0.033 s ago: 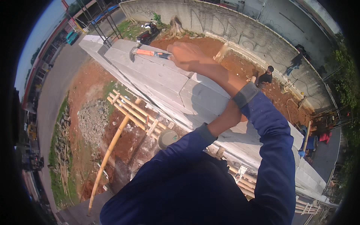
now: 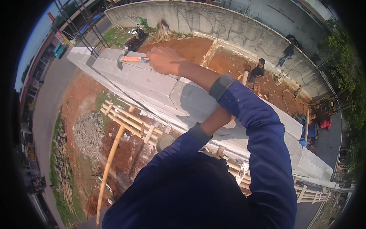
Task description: The person receives stone slabs from a coworker, applies mortar to the wall using a trowel, and places the slabs onto the wall. The person uses a hammer to tap the slabs into position and continues the process with additional slabs.
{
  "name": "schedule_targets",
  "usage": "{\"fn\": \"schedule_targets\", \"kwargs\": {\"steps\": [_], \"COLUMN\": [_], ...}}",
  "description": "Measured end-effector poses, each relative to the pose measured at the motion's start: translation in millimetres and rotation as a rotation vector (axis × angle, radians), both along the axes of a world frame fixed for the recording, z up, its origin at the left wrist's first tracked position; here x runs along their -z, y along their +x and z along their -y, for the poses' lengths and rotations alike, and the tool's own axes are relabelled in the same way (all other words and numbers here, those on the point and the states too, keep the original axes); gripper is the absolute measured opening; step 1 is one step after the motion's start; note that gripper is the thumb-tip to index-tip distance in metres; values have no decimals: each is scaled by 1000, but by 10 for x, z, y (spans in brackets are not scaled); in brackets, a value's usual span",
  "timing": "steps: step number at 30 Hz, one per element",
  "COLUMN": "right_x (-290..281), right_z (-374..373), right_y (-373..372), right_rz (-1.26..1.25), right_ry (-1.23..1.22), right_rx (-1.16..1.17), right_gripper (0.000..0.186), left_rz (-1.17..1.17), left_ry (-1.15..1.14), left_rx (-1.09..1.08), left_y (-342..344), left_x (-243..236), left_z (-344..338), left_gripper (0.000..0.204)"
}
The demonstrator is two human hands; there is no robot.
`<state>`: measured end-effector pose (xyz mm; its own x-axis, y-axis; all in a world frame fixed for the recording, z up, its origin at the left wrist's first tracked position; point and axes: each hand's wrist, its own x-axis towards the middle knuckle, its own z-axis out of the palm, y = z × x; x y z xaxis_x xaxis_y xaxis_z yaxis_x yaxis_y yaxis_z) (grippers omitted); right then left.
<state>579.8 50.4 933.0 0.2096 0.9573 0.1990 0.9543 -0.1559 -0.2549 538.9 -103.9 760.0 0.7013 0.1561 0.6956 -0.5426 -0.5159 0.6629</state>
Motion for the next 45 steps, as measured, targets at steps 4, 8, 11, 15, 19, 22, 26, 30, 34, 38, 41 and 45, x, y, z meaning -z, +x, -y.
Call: {"fn": "schedule_targets", "kwargs": {"steps": [4,8,11,15,19,22,26,30,34,38,41,45], "right_x": [894,1338,1335,570,-283,-363,-270,-313,328,526,350,446], "right_z": [-1212,-1317,-1473,-578,944,1694,3134,3861,4442,4571,4428,4258], "right_y": [-236,67,73,-241,-611,-718,-1006,-1253,-1550,-1949,-1876,-1638], "right_rz": [119,282,326,-42,-336,-360,-437,-476,-451,-765,-742,-427], "right_ry": [114,172,217,188,283,238,292,518,329,233,469,459], "right_rx": [12,215,292,332,468,522,916,1175,1323,1499,1497,1384], "right_gripper": [29,33,36,35,41,49,52,54,55,47,48,44], "left_rz": [-399,-443,-402,-482,-419,-461,-638,-855,-775,-784,-779,-766], "left_ry": [614,733,742,800,800,543,496,575,619,684,607,617], "left_rx": [-245,-174,-149,-166,-128,173,571,563,482,467,492,483], "left_y": [189,222,176,222,268,323,674,719,574,612,611,577], "left_x": [-351,-403,-487,-402,-289,-256,-526,-775,-848,-815,-744,-863], "left_z": [-495,-79,-54,-288,-395,-967,-720,-848,-877,-790,-866,-789], "left_gripper": [56,56,57,59,60,68,84,97,84,77,84,80]}}
